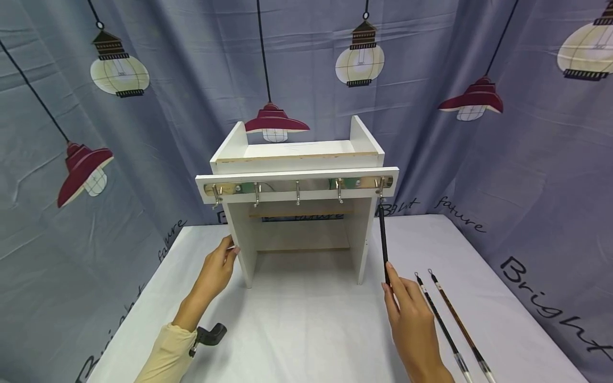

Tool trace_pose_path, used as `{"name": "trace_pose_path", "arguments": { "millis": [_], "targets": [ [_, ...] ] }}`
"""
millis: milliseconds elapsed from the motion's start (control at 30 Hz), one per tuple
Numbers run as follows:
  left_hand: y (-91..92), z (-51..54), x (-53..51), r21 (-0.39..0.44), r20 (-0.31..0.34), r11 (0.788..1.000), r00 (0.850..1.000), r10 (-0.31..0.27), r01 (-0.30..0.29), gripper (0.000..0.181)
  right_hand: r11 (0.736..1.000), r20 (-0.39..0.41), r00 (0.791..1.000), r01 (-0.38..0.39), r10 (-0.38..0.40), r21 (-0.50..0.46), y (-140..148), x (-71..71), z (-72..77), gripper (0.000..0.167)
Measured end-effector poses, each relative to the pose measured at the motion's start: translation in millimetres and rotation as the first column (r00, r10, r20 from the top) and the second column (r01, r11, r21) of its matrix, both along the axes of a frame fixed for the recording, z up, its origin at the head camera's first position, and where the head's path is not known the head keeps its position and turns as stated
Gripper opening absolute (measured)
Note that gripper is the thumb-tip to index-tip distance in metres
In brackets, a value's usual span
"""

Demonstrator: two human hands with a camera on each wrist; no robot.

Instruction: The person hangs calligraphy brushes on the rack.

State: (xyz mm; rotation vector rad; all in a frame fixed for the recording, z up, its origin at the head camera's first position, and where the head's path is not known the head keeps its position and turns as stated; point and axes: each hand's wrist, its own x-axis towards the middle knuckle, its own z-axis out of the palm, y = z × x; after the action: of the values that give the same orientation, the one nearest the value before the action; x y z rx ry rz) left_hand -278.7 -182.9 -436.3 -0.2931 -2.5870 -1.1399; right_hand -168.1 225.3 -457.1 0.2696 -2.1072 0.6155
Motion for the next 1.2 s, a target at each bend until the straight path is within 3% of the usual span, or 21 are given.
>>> {"name": "trace_pose_path", "arguments": {
  "millis": [133,233,500,800,1200],
  "targets": [
    [0.1,0.6,-1.2,0.001,0.002,1.0,1.0,0.001,-0.001,0.044,1.0,-0.007,1.0,-0.027,0.027,0.006,1,-10.4,-4.2,0.062],
    [0.0,0.5,-2.2,-0.002,-0.003,1.0,1.0,-0.001,0.001,0.044,0.999,0.009,0.999,-0.031,0.031,-0.011,0,-18.9,-7.3,0.073],
    [-0.4,0.2,-0.7,0.006,0.002,1.0,1.0,0.003,-0.003,0.044,0.991,0.15,0.988,-0.017,0.037,-0.135,-7,-39.4,-14.0,0.069],
    [-0.7,-0.9,-0.3,0.004,0.005,1.0,1.0,-0.007,0.007,0.044,0.99,0.191,0.979,-0.051,0.077,-0.134,-12,-61.4,-11.5,0.059],
    [-1.5,0.4,0.9,0.005,0.012,1.0,1.0,-0.01,0.01,0.044,0.988,0.221,0.97,-0.066,0.096,-0.142,-14,-76.7,-9.4,0.057]
  ]
}}
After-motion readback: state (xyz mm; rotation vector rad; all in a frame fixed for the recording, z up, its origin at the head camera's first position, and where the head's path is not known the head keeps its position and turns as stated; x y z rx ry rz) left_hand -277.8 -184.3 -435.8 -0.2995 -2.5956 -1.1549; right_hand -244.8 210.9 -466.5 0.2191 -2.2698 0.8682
